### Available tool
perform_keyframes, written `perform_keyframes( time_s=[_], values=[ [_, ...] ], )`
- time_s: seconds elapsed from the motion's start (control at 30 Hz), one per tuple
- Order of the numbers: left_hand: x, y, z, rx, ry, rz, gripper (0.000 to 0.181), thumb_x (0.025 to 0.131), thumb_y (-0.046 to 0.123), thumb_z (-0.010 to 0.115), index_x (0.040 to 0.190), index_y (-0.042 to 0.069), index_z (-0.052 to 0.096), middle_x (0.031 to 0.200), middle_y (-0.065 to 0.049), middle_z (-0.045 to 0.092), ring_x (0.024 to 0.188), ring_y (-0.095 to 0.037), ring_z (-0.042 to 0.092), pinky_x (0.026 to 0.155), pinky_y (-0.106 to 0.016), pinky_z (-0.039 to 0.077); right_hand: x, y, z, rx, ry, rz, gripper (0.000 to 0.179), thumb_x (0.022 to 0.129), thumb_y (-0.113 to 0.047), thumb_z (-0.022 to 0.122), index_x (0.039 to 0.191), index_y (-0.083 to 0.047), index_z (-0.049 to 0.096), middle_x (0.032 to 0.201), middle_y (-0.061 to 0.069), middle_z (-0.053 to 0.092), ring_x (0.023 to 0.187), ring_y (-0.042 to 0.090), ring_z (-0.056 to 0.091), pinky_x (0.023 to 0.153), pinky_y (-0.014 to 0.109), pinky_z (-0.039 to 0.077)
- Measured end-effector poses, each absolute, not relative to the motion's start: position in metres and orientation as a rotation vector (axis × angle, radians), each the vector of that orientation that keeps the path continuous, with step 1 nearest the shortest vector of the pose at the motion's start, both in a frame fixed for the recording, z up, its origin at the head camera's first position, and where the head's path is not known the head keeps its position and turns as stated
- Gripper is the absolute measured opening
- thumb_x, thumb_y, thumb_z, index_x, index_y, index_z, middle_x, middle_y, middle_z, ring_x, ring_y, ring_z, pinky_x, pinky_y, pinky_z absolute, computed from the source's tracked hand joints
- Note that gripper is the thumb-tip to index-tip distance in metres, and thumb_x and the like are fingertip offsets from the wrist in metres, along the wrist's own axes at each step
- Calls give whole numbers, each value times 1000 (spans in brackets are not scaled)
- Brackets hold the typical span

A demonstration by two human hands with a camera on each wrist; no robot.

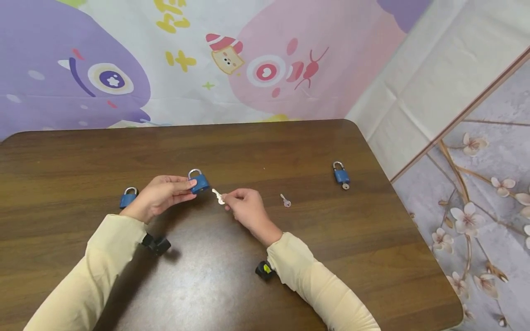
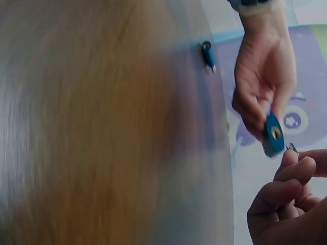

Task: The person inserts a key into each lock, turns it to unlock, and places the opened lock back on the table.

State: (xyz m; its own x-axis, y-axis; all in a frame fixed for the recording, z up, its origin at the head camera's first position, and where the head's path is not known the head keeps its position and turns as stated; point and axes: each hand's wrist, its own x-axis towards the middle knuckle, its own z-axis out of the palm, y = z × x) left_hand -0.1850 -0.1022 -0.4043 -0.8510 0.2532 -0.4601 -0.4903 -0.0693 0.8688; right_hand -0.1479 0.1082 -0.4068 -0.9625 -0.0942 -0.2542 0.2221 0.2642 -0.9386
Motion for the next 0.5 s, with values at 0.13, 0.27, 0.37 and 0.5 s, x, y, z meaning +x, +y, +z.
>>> perform_keyframes(
  time_s=[0.13,0.27,0.37,0.5],
  values=[
    [-184,-101,-404,-249,1717,1970,44,92,5,57,125,-18,38,88,-4,59,73,-8,63,77,-21,57,-145,97,-410,101,2236,-1787,18,88,-10,60,86,8,66,58,-4,54,44,4,40,41,16,34],
    [-184,-100,-404,-235,1686,2002,35,91,5,58,115,-15,44,83,-2,61,72,-7,64,76,-21,57,-144,90,-411,103,2247,-1789,19,88,-11,61,85,7,66,58,-4,54,44,4,40,41,16,34],
    [-183,-100,-404,-222,1680,2007,29,90,5,59,111,-12,46,81,-1,62,72,-7,64,76,-22,57,-143,87,-411,112,2257,-1805,19,88,-11,61,85,7,66,58,-4,54,43,4,40,41,16,34],
    [-182,-100,-402,-199,1691,1996,29,90,6,60,110,-12,48,80,0,63,73,-7,64,78,-22,57,-142,83,-411,138,2243,-1854,20,88,-11,61,83,8,64,57,-5,54,41,4,40,40,16,34]
  ],
)
